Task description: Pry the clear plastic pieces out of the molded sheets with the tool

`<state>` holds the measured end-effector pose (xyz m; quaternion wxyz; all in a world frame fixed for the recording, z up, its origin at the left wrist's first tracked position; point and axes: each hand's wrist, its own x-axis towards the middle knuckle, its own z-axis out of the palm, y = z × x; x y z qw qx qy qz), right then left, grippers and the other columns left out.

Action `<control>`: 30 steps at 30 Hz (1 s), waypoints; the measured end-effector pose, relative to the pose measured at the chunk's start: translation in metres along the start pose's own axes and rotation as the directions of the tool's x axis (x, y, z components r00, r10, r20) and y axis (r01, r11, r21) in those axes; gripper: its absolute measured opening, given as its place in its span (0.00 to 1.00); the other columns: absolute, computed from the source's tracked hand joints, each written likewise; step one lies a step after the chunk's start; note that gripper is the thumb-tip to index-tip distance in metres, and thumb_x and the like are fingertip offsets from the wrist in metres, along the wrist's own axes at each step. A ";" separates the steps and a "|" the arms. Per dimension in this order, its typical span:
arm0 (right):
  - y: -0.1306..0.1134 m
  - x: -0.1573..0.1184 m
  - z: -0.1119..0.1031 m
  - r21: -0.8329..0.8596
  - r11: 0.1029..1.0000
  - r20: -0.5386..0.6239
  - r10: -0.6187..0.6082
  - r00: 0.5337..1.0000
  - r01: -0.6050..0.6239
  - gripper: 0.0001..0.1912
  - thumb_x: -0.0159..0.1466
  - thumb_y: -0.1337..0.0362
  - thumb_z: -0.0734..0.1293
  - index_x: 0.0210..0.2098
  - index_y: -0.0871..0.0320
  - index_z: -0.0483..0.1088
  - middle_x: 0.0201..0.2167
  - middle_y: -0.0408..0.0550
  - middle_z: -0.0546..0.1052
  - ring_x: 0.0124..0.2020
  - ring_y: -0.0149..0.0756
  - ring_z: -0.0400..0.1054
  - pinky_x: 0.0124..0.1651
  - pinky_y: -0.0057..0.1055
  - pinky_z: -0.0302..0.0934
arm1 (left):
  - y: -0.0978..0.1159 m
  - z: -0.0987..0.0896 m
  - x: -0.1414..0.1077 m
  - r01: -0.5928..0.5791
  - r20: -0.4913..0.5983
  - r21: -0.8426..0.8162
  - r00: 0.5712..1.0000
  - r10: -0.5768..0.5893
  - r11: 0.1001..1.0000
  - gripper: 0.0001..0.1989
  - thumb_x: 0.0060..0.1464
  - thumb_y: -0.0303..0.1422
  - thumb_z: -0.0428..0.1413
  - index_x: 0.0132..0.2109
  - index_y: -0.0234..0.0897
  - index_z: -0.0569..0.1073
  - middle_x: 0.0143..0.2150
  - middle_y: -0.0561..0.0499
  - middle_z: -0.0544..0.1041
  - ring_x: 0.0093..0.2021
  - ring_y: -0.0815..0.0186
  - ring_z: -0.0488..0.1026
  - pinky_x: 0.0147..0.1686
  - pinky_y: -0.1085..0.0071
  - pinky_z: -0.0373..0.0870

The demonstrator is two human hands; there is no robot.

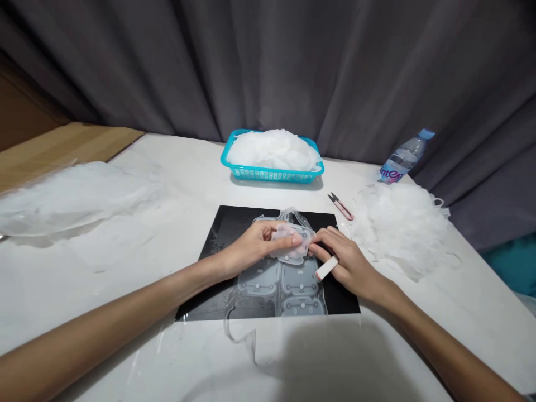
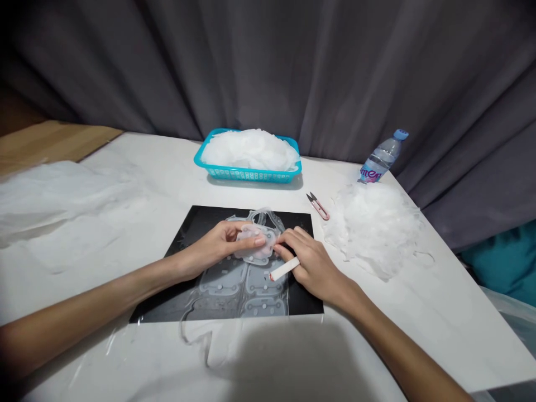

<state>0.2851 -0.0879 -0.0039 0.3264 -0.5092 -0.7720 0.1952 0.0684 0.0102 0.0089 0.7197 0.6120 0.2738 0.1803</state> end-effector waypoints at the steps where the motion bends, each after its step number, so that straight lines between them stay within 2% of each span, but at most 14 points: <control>1: 0.000 0.000 -0.001 0.007 1.000 -0.003 0.004 1.000 -0.004 0.05 0.77 0.64 0.62 0.44 0.53 0.69 0.37 0.46 0.73 0.40 0.39 0.67 0.42 0.36 0.62 | 0.000 0.000 0.000 -0.005 -0.004 0.003 1.000 0.005 1.000 0.13 0.60 0.40 0.65 0.42 0.32 0.82 0.39 0.49 0.81 0.38 0.66 0.75 0.40 0.72 0.67; 9: -0.007 -0.002 0.001 -0.094 0.995 -0.054 -0.040 0.998 0.034 0.04 0.75 0.65 0.63 0.46 0.52 0.69 0.37 0.48 0.75 0.42 0.43 0.63 0.43 0.39 0.62 | -0.007 0.005 0.000 -0.020 -0.051 -0.050 0.999 0.017 0.999 0.14 0.50 0.37 0.72 0.38 0.32 0.81 0.32 0.52 0.79 0.33 0.68 0.72 0.36 0.73 0.68; 16: -0.007 -0.003 0.003 -0.105 0.993 -0.060 -0.064 0.996 0.057 0.04 0.75 0.66 0.64 0.45 0.53 0.70 0.37 0.47 0.77 0.40 0.42 0.63 0.41 0.40 0.61 | -0.011 0.003 0.000 -0.079 -0.059 -0.022 0.995 0.078 0.997 0.15 0.51 0.40 0.71 0.37 0.32 0.80 0.33 0.51 0.77 0.33 0.68 0.71 0.34 0.74 0.67; 21: -0.011 -0.004 0.009 -0.103 0.994 -0.138 -0.057 0.989 0.043 0.04 0.74 0.66 0.65 0.41 0.52 0.72 0.34 0.46 0.77 0.37 0.42 0.64 0.39 0.40 0.60 | -0.014 0.000 0.000 -0.089 -0.042 0.020 0.995 0.089 0.996 0.17 0.51 0.42 0.70 0.39 0.33 0.79 0.33 0.52 0.77 0.32 0.68 0.72 0.33 0.74 0.67; 23: -0.007 -0.004 0.011 -0.132 0.991 -0.166 -0.049 0.985 0.027 0.05 0.72 0.67 0.66 0.39 0.53 0.72 0.32 0.46 0.77 0.36 0.42 0.64 0.38 0.40 0.60 | -0.014 -0.002 -0.001 -0.074 0.004 0.073 0.997 0.074 0.995 0.18 0.51 0.43 0.70 0.39 0.33 0.79 0.32 0.52 0.78 0.31 0.68 0.71 0.32 0.74 0.66; 27: 0.017 0.002 0.012 -0.224 0.973 -0.215 0.000 0.977 -0.049 0.05 0.70 0.66 0.67 0.38 0.53 0.74 0.33 0.46 0.78 0.38 0.44 0.67 0.39 0.40 0.60 | -0.010 -0.010 -0.003 -0.001 0.223 0.199 0.974 -0.044 0.980 0.19 0.49 0.45 0.71 0.38 0.34 0.79 0.31 0.52 0.77 0.30 0.68 0.71 0.29 0.74 0.65; 30: 0.029 0.006 0.009 -0.228 0.971 -0.218 0.019 0.976 -0.069 0.05 0.71 0.65 0.67 0.38 0.53 0.75 0.33 0.46 0.79 0.38 0.44 0.67 0.41 0.40 0.61 | -0.004 -0.015 -0.002 0.043 0.284 0.234 0.952 -0.110 0.971 0.18 0.51 0.44 0.70 0.39 0.34 0.78 0.33 0.52 0.78 0.31 0.67 0.72 0.30 0.74 0.66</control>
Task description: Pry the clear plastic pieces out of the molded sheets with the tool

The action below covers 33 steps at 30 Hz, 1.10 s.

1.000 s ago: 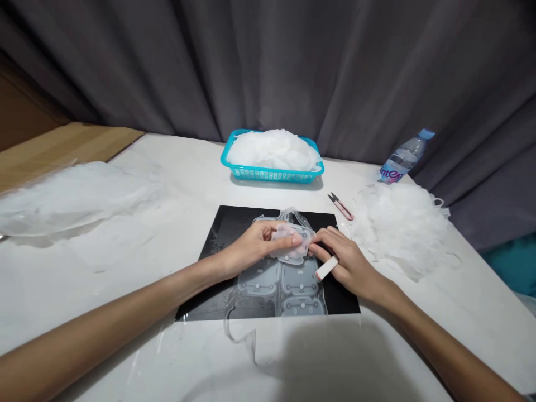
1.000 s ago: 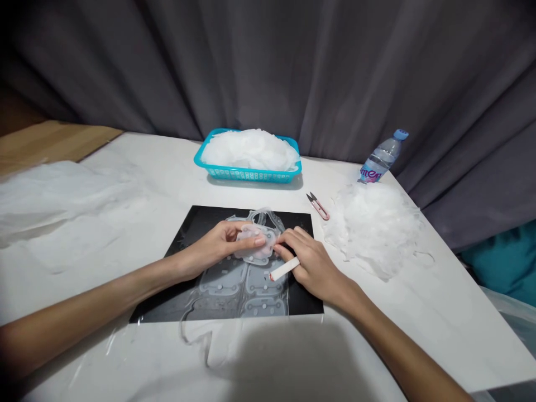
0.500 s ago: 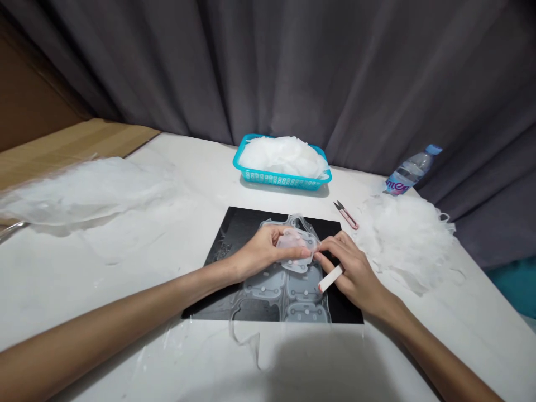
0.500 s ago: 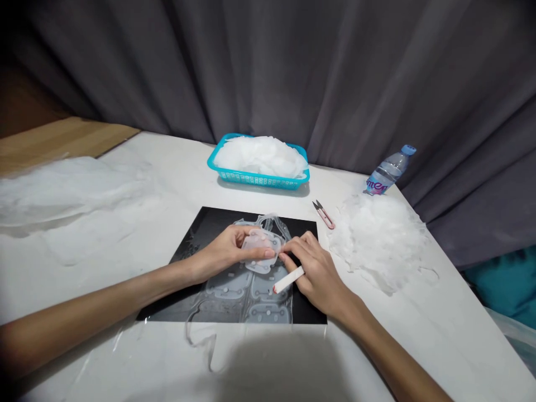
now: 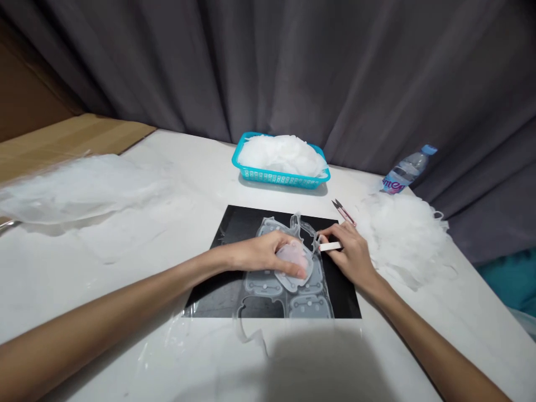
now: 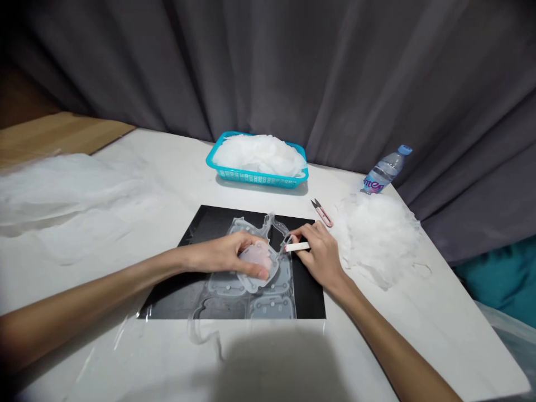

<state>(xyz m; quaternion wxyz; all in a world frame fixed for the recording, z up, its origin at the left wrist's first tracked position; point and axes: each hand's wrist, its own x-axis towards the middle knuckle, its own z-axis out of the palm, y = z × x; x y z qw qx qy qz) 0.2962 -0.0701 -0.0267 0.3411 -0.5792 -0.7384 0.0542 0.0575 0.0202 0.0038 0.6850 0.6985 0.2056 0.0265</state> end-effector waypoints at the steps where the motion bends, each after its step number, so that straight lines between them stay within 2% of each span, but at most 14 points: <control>1: 0.001 0.001 -0.002 0.023 1.000 0.039 -0.007 0.999 0.006 0.05 0.71 0.65 0.67 0.38 0.53 0.76 0.34 0.47 0.79 0.38 0.43 0.67 0.41 0.40 0.61 | 0.001 -0.002 0.000 0.004 0.009 0.004 1.000 -0.004 1.000 0.18 0.52 0.44 0.70 0.40 0.34 0.78 0.33 0.52 0.78 0.31 0.67 0.73 0.31 0.74 0.67; 5: -0.003 0.004 -0.020 0.211 0.977 0.228 -0.051 0.972 0.001 0.07 0.69 0.65 0.67 0.46 0.53 0.75 0.38 0.47 0.78 0.38 0.41 0.67 0.41 0.37 0.62 | 0.002 -0.003 0.001 -0.048 -0.043 0.080 0.998 0.052 0.996 0.17 0.54 0.44 0.68 0.42 0.35 0.77 0.35 0.52 0.77 0.33 0.67 0.71 0.32 0.74 0.65; 8: -0.010 0.004 -0.028 0.346 0.937 0.153 -0.010 0.988 -0.044 0.15 0.69 0.61 0.67 0.55 0.53 0.71 0.47 0.50 0.76 0.37 0.39 0.66 0.40 0.37 0.63 | 0.001 0.000 0.000 -0.088 -0.059 0.177 0.993 0.100 0.980 0.19 0.55 0.46 0.67 0.45 0.35 0.78 0.37 0.51 0.77 0.35 0.66 0.72 0.33 0.73 0.65; 10: -0.017 0.004 -0.027 0.407 0.910 0.132 0.024 0.991 -0.076 0.15 0.73 0.58 0.64 0.56 0.53 0.70 0.49 0.51 0.76 0.40 0.40 0.68 0.42 0.37 0.64 | 0.000 0.002 -0.001 -0.102 -0.057 0.246 0.991 0.119 0.964 0.19 0.59 0.48 0.64 0.45 0.36 0.78 0.35 0.52 0.76 0.33 0.66 0.70 0.31 0.73 0.63; 13: -0.028 0.002 -0.016 0.387 0.915 0.187 0.041 0.981 -0.112 0.12 0.76 0.60 0.60 0.47 0.53 0.75 0.42 0.48 0.78 0.43 0.40 0.69 0.47 0.38 0.62 | -0.002 0.004 -0.001 -0.111 -0.042 0.347 0.990 0.134 0.931 0.24 0.69 0.51 0.52 0.41 0.36 0.80 0.29 0.52 0.73 0.27 0.69 0.66 0.26 0.73 0.59; 15: -0.034 0.001 -0.010 0.343 0.931 0.208 0.056 0.977 -0.126 0.11 0.75 0.61 0.63 0.40 0.54 0.77 0.36 0.46 0.78 0.40 0.40 0.67 0.45 0.37 0.60 | -0.002 0.004 0.000 -0.125 -0.022 0.402 0.989 0.146 0.907 0.27 0.72 0.50 0.47 0.42 0.36 0.82 0.27 0.53 0.73 0.24 0.69 0.66 0.25 0.73 0.57; 18: -0.037 0.000 -0.007 0.368 0.914 0.235 0.087 0.968 -0.172 0.06 0.71 0.63 0.69 0.38 0.54 0.78 0.34 0.45 0.78 0.38 0.39 0.66 0.42 0.36 0.59 | 0.002 0.004 0.000 -0.166 -0.001 0.526 0.981 0.196 0.834 0.23 0.73 0.47 0.48 0.49 0.37 0.82 0.28 0.53 0.77 0.25 0.69 0.70 0.26 0.74 0.58; 21: -0.035 0.003 -0.012 0.437 0.865 0.300 0.116 0.947 -0.245 0.05 0.69 0.63 0.71 0.37 0.53 0.79 0.35 0.44 0.80 0.40 0.39 0.67 0.45 0.36 0.59 | 0.011 0.009 -0.003 -0.171 -0.001 0.712 0.970 0.245 0.681 0.17 0.74 0.40 0.50 0.49 0.37 0.81 0.29 0.52 0.78 0.26 0.69 0.71 0.27 0.73 0.56; 23: -0.034 0.006 -0.017 0.476 0.833 0.341 0.121 0.932 -0.282 0.06 0.70 0.61 0.71 0.36 0.53 0.79 0.36 0.43 0.80 0.41 0.39 0.68 0.47 0.36 0.59 | 0.018 0.015 -0.007 -0.138 -0.017 0.820 0.964 0.265 0.555 0.16 0.74 0.37 0.50 0.45 0.35 0.80 0.25 0.54 0.75 0.22 0.69 0.67 0.24 0.71 0.52; 26: -0.032 0.008 -0.021 0.500 0.821 0.364 0.090 0.927 -0.276 0.07 0.70 0.60 0.70 0.36 0.53 0.78 0.35 0.42 0.80 0.40 0.38 0.67 0.46 0.36 0.58 | 0.021 0.023 -0.011 -0.101 -0.021 0.924 0.950 0.312 0.370 0.14 0.74 0.33 0.51 0.41 0.34 0.78 0.24 0.55 0.72 0.20 0.68 0.66 0.24 0.68 0.49; 30: -0.031 0.006 -0.023 0.496 0.832 0.330 0.083 0.940 -0.247 0.07 0.69 0.63 0.70 0.34 0.53 0.77 0.32 0.42 0.78 0.38 0.37 0.66 0.44 0.36 0.58 | 0.016 0.031 -0.012 -0.144 0.098 0.986 0.905 0.413 0.080 0.05 0.68 0.24 0.56 0.44 0.35 0.76 0.30 0.52 0.78 0.27 0.64 0.75 0.25 0.68 0.55; 33: -0.034 0.005 -0.025 0.471 0.852 0.328 0.073 0.942 -0.230 0.06 0.67 0.68 0.70 0.32 0.54 0.75 0.31 0.42 0.77 0.38 0.37 0.67 0.44 0.35 0.58 | 0.014 0.041 -0.013 -0.117 0.144 0.989 0.898 0.416 -0.090 0.10 0.62 0.18 0.58 0.48 0.32 0.75 0.35 0.48 0.81 0.34 0.59 0.80 0.28 0.68 0.63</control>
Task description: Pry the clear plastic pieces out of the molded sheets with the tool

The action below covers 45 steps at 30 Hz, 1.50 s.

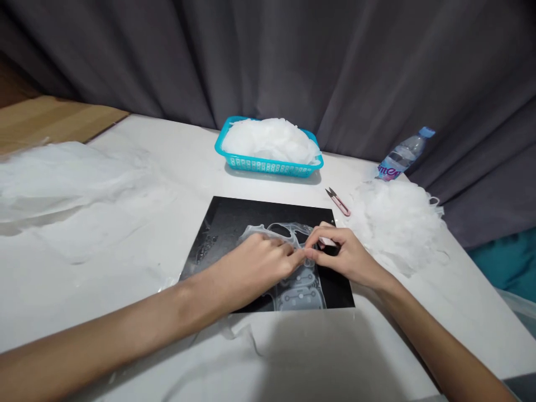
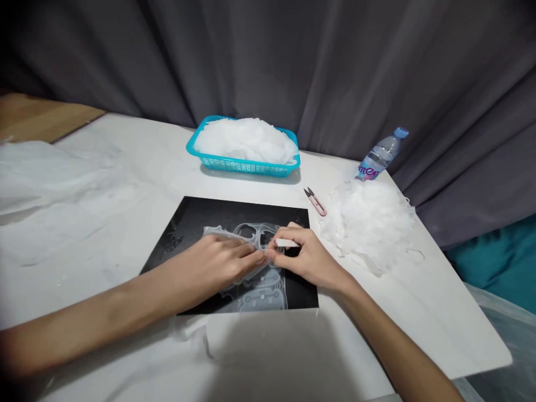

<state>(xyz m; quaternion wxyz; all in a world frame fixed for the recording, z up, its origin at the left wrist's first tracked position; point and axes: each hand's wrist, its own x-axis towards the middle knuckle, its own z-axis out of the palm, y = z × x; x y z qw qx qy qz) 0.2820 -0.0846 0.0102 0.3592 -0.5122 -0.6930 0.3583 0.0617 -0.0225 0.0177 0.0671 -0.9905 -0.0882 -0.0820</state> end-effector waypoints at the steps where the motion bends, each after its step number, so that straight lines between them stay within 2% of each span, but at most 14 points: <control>1: -0.001 0.000 0.001 -0.034 0.999 0.003 0.000 1.000 0.000 0.06 0.65 0.70 0.70 0.31 0.54 0.74 0.31 0.41 0.76 0.38 0.37 0.67 0.43 0.34 0.58 | 0.005 0.000 0.000 -0.002 -0.001 0.045 1.000 0.002 0.999 0.10 0.61 0.18 0.57 0.48 0.31 0.76 0.35 0.46 0.81 0.35 0.57 0.80 0.29 0.67 0.66; 4: -0.001 0.002 0.005 -0.185 0.983 -0.024 -0.019 1.000 0.014 0.09 0.59 0.75 0.69 0.31 0.55 0.72 0.31 0.40 0.73 0.38 0.37 0.66 0.40 0.32 0.57 | 0.020 -0.001 -0.002 -0.018 -0.030 0.126 0.999 0.022 0.992 0.10 0.62 0.17 0.53 0.44 0.30 0.76 0.35 0.43 0.81 0.35 0.56 0.80 0.29 0.65 0.68; 6: 0.006 0.006 0.007 -0.292 0.956 -0.083 -0.031 0.996 0.006 0.09 0.58 0.76 0.69 0.31 0.55 0.70 0.31 0.40 0.73 0.38 0.37 0.66 0.39 0.32 0.56 | 0.024 -0.002 -0.004 -0.037 -0.073 0.106 0.996 0.045 0.994 0.11 0.63 0.16 0.50 0.41 0.30 0.76 0.34 0.43 0.81 0.34 0.57 0.79 0.29 0.66 0.68; 8: 0.016 0.011 0.008 -0.361 0.932 -0.169 -0.021 0.985 -0.042 0.09 0.59 0.74 0.70 0.31 0.55 0.69 0.31 0.41 0.74 0.38 0.39 0.67 0.39 0.33 0.55 | 0.020 -0.004 -0.005 -0.036 -0.124 -0.036 0.992 0.031 0.999 0.12 0.66 0.19 0.48 0.40 0.32 0.76 0.33 0.45 0.80 0.33 0.59 0.78 0.30 0.68 0.67; 10: 0.027 0.017 0.006 -0.364 0.925 -0.246 0.013 0.969 -0.105 0.07 0.59 0.72 0.71 0.32 0.55 0.69 0.32 0.43 0.75 0.38 0.40 0.68 0.39 0.33 0.55 | 0.008 -0.007 -0.006 0.017 -0.128 -0.308 0.990 -0.059 0.951 0.14 0.72 0.25 0.47 0.40 0.33 0.76 0.32 0.48 0.79 0.31 0.63 0.76 0.32 0.70 0.66; 13: 0.038 0.020 0.000 -0.309 0.941 -0.270 0.053 0.962 -0.138 0.03 0.63 0.68 0.69 0.34 0.55 0.71 0.34 0.45 0.77 0.38 0.40 0.70 0.40 0.34 0.57 | -0.018 -0.008 -0.006 0.206 0.008 -0.658 0.964 -0.266 0.724 0.18 0.75 0.37 0.48 0.40 0.35 0.76 0.31 0.53 0.76 0.29 0.68 0.73 0.33 0.73 0.65; 16: 0.036 0.017 -0.003 -0.254 0.962 -0.249 0.037 0.968 -0.102 0.03 0.68 0.66 0.66 0.37 0.55 0.73 0.37 0.45 0.79 0.38 0.39 0.71 0.42 0.34 0.60 | -0.038 -0.006 -0.004 0.371 0.191 -0.792 0.905 -0.381 0.484 0.21 0.72 0.46 0.51 0.37 0.35 0.77 0.27 0.55 0.71 0.26 0.69 0.66 0.27 0.74 0.59; 19: 0.025 0.010 -0.001 -0.245 0.969 -0.353 -0.057 0.934 -0.034 0.04 0.69 0.63 0.67 0.41 0.55 0.73 0.37 0.46 0.77 0.35 0.38 0.67 0.40 0.35 0.60 | -0.046 -0.002 -0.001 0.393 0.297 -0.891 0.883 -0.363 0.227 0.22 0.69 0.49 0.54 0.40 0.34 0.78 0.32 0.53 0.75 0.30 0.69 0.68 0.29 0.75 0.62; 22: 0.011 0.002 0.004 -0.289 0.953 -0.355 -0.191 0.915 0.087 0.07 0.69 0.62 0.70 0.46 0.54 0.73 0.38 0.46 0.76 0.36 0.38 0.66 0.40 0.36 0.60 | -0.047 0.001 0.001 0.328 0.279 -0.941 0.890 -0.360 0.081 0.18 0.68 0.45 0.57 0.45 0.34 0.80 0.39 0.50 0.79 0.37 0.66 0.73 0.37 0.74 0.68; 26: 0.001 -0.003 0.011 -0.318 0.925 -0.221 -0.286 0.932 0.208 0.05 0.69 0.65 0.71 0.45 0.54 0.74 0.37 0.46 0.76 0.40 0.40 0.67 0.43 0.37 0.60 | -0.047 0.003 0.000 0.246 0.213 -0.968 0.899 -0.383 0.039 0.13 0.68 0.40 0.58 0.48 0.36 0.81 0.44 0.48 0.82 0.43 0.65 0.77 0.42 0.74 0.72; 28: 0.001 -0.004 0.013 -0.333 0.915 -0.248 -0.318 0.915 0.228 0.02 0.70 0.67 0.69 0.42 0.54 0.73 0.34 0.45 0.76 0.38 0.39 0.67 0.41 0.37 0.60 | -0.048 0.004 -0.001 0.208 0.179 -0.977 0.907 -0.380 0.037 0.10 0.68 0.37 0.59 0.48 0.38 0.83 0.46 0.49 0.83 0.46 0.65 0.79 0.45 0.74 0.73; 33: 0.004 -0.005 0.012 -0.371 0.880 -0.281 -0.409 0.868 0.295 0.05 0.70 0.70 0.70 0.43 0.53 0.74 0.34 0.45 0.78 0.37 0.39 0.68 0.39 0.38 0.61 | -0.048 0.003 -0.002 0.195 0.155 -0.978 0.921 -0.357 0.079 0.10 0.68 0.35 0.59 0.49 0.39 0.84 0.49 0.47 0.85 0.50 0.62 0.81 0.50 0.71 0.75; 40: 0.004 -0.005 0.012 -0.413 0.848 -0.263 -0.460 0.848 0.332 0.06 0.70 0.71 0.70 0.44 0.54 0.74 0.35 0.47 0.79 0.36 0.39 0.68 0.39 0.38 0.62 | -0.048 -0.002 -0.002 0.198 0.144 -0.972 0.927 -0.345 0.125 0.10 0.68 0.34 0.59 0.50 0.38 0.84 0.50 0.45 0.85 0.51 0.59 0.82 0.52 0.64 0.77; 45: 0.003 -0.005 0.014 -0.433 0.829 -0.253 -0.490 0.834 0.355 0.06 0.70 0.72 0.69 0.44 0.55 0.74 0.35 0.47 0.79 0.36 0.39 0.68 0.38 0.38 0.62 | -0.048 -0.004 -0.002 0.205 0.131 -0.964 0.919 -0.373 0.169 0.09 0.67 0.34 0.60 0.48 0.38 0.84 0.47 0.47 0.86 0.49 0.62 0.82 0.51 0.68 0.77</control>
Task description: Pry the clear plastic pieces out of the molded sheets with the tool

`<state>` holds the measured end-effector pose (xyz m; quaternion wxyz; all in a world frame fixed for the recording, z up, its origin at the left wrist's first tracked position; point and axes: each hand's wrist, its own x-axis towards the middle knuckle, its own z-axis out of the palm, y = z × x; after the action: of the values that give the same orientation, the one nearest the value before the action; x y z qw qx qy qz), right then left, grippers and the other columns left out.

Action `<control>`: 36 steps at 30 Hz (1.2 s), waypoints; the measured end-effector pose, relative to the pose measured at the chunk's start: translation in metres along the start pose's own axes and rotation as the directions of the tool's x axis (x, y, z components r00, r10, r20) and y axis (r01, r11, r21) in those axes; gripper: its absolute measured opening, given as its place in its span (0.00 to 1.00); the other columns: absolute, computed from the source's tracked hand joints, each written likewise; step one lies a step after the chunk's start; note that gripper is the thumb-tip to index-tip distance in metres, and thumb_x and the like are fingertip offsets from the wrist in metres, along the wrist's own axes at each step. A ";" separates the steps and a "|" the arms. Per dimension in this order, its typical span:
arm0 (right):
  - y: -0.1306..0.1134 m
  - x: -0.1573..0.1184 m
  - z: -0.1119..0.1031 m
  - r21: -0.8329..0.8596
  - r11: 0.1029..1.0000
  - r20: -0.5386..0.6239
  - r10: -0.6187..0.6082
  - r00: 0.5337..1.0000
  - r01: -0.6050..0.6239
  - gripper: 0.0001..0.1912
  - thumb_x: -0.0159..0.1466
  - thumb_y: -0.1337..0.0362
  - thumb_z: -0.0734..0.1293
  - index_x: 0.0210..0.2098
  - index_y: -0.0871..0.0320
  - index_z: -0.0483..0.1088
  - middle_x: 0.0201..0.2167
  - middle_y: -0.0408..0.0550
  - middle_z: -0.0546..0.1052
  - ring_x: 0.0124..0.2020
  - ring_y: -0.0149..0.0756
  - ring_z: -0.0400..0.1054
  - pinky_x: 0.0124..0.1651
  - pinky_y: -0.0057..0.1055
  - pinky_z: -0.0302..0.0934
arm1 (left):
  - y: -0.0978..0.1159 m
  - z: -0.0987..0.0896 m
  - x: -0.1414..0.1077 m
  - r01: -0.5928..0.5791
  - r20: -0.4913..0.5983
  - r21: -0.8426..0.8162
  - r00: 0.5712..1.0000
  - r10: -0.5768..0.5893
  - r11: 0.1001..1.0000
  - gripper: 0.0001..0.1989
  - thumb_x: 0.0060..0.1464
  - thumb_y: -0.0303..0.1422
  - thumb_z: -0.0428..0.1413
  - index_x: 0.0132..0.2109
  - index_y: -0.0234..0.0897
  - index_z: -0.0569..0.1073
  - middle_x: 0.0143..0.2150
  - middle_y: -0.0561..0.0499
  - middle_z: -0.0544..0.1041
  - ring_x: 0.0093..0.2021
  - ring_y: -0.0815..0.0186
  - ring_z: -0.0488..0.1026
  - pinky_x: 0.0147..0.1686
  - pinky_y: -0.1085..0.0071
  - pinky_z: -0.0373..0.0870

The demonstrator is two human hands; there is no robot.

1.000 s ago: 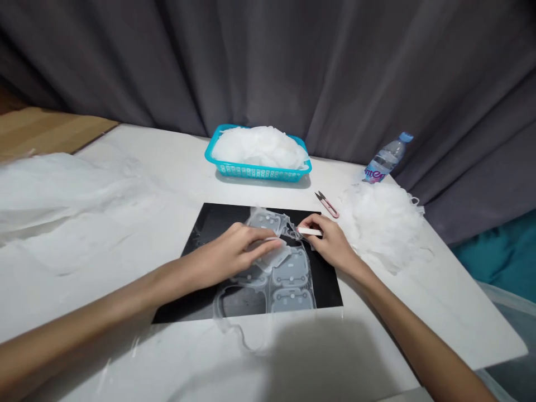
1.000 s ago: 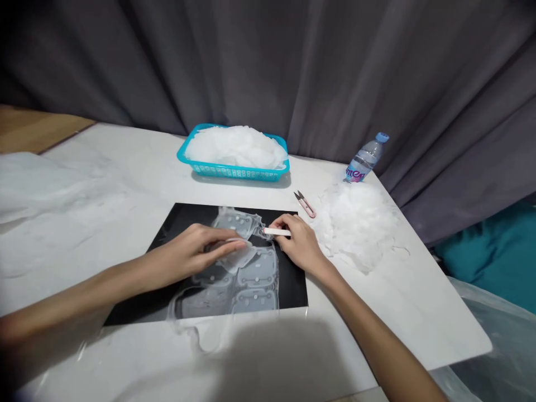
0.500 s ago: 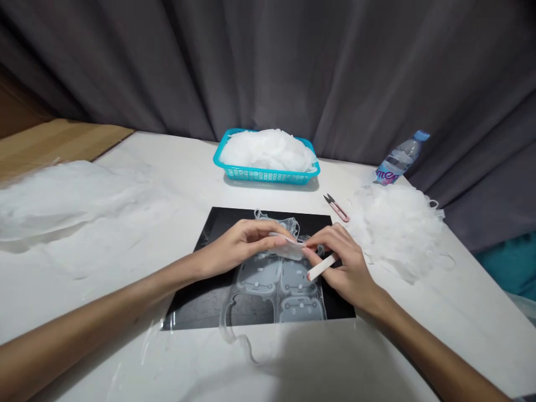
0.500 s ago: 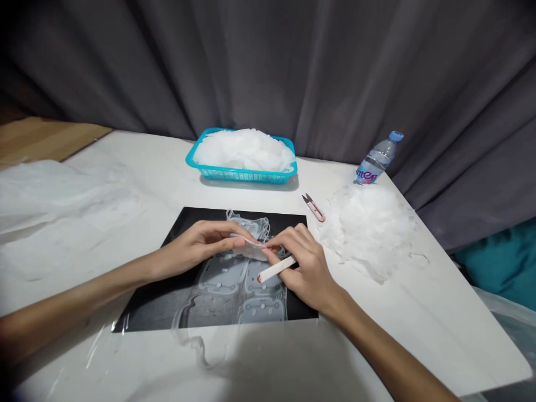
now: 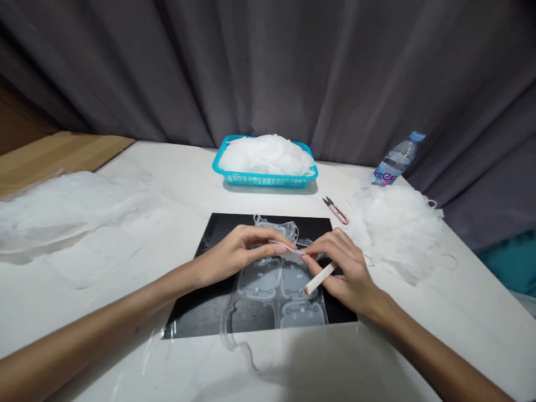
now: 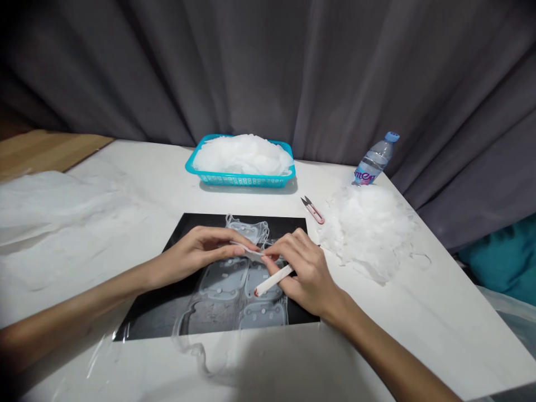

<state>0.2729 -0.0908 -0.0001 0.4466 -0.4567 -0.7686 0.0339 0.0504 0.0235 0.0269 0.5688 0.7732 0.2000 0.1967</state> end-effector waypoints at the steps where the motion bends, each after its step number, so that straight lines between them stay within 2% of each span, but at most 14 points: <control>1: -0.001 0.000 0.000 0.004 1.000 -0.003 0.002 1.000 -0.002 0.06 0.70 0.71 0.70 0.45 0.55 0.74 0.35 0.48 0.79 0.36 0.39 0.68 0.38 0.38 0.62 | 0.001 0.000 0.000 -0.007 -0.006 0.013 1.000 0.007 1.000 0.08 0.67 0.34 0.60 0.48 0.38 0.84 0.47 0.48 0.86 0.49 0.63 0.82 0.50 0.70 0.77; 6: -0.006 0.001 -0.001 0.033 0.999 -0.039 0.036 0.999 -0.034 0.08 0.70 0.69 0.70 0.48 0.54 0.74 0.36 0.47 0.80 0.37 0.38 0.71 0.37 0.37 0.64 | 0.008 0.004 -0.005 -0.090 -0.028 0.145 0.995 0.095 0.985 0.08 0.68 0.33 0.60 0.49 0.41 0.84 0.48 0.51 0.86 0.49 0.65 0.82 0.49 0.74 0.75; 12: -0.012 0.004 -0.005 0.020 1.000 -0.096 0.020 0.995 -0.018 0.09 0.69 0.71 0.71 0.47 0.52 0.73 0.35 0.46 0.80 0.34 0.37 0.70 0.35 0.37 0.64 | 0.022 0.009 -0.011 -0.218 -0.056 0.222 0.970 0.236 0.950 0.10 0.69 0.31 0.59 0.52 0.40 0.83 0.48 0.49 0.86 0.47 0.63 0.83 0.48 0.71 0.77; 17: -0.012 0.003 -0.009 0.031 1.000 -0.119 0.009 0.993 -0.005 0.16 0.68 0.72 0.72 0.53 0.51 0.72 0.34 0.45 0.79 0.34 0.38 0.70 0.35 0.37 0.64 | 0.027 0.013 -0.012 -0.155 -0.091 0.198 0.980 0.175 0.968 0.08 0.67 0.33 0.60 0.49 0.40 0.84 0.46 0.50 0.86 0.46 0.64 0.83 0.46 0.74 0.78; 21: -0.012 0.002 -0.010 0.044 0.999 -0.073 -0.023 0.997 0.026 0.19 0.69 0.73 0.70 0.56 0.50 0.72 0.38 0.46 0.80 0.38 0.39 0.72 0.39 0.38 0.65 | 0.026 0.015 -0.012 -0.110 -0.104 0.189 0.986 0.131 0.976 0.09 0.67 0.34 0.61 0.49 0.41 0.84 0.46 0.51 0.86 0.46 0.63 0.83 0.45 0.74 0.78; 28: -0.012 0.003 -0.009 0.036 0.999 -0.087 0.013 0.996 -0.010 0.17 0.68 0.72 0.72 0.54 0.51 0.71 0.35 0.45 0.79 0.35 0.38 0.70 0.36 0.37 0.64 | 0.029 0.016 -0.013 -0.153 -0.105 0.193 0.979 0.175 0.969 0.09 0.67 0.32 0.61 0.50 0.42 0.84 0.46 0.51 0.86 0.46 0.65 0.83 0.46 0.75 0.77; 36: -0.014 0.003 -0.009 -0.022 0.999 -0.082 -0.045 0.996 0.043 0.14 0.69 0.73 0.71 0.50 0.51 0.73 0.37 0.46 0.82 0.36 0.39 0.73 0.36 0.39 0.65 | 0.027 0.017 -0.015 -0.214 -0.098 0.251 0.965 0.244 0.944 0.10 0.69 0.30 0.58 0.52 0.39 0.83 0.46 0.48 0.85 0.46 0.63 0.82 0.47 0.70 0.76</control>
<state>0.2699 -0.0998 0.0138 0.4739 -0.4453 -0.7597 -0.0024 0.0491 -0.0049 0.0466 0.4310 0.8397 0.1669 0.2851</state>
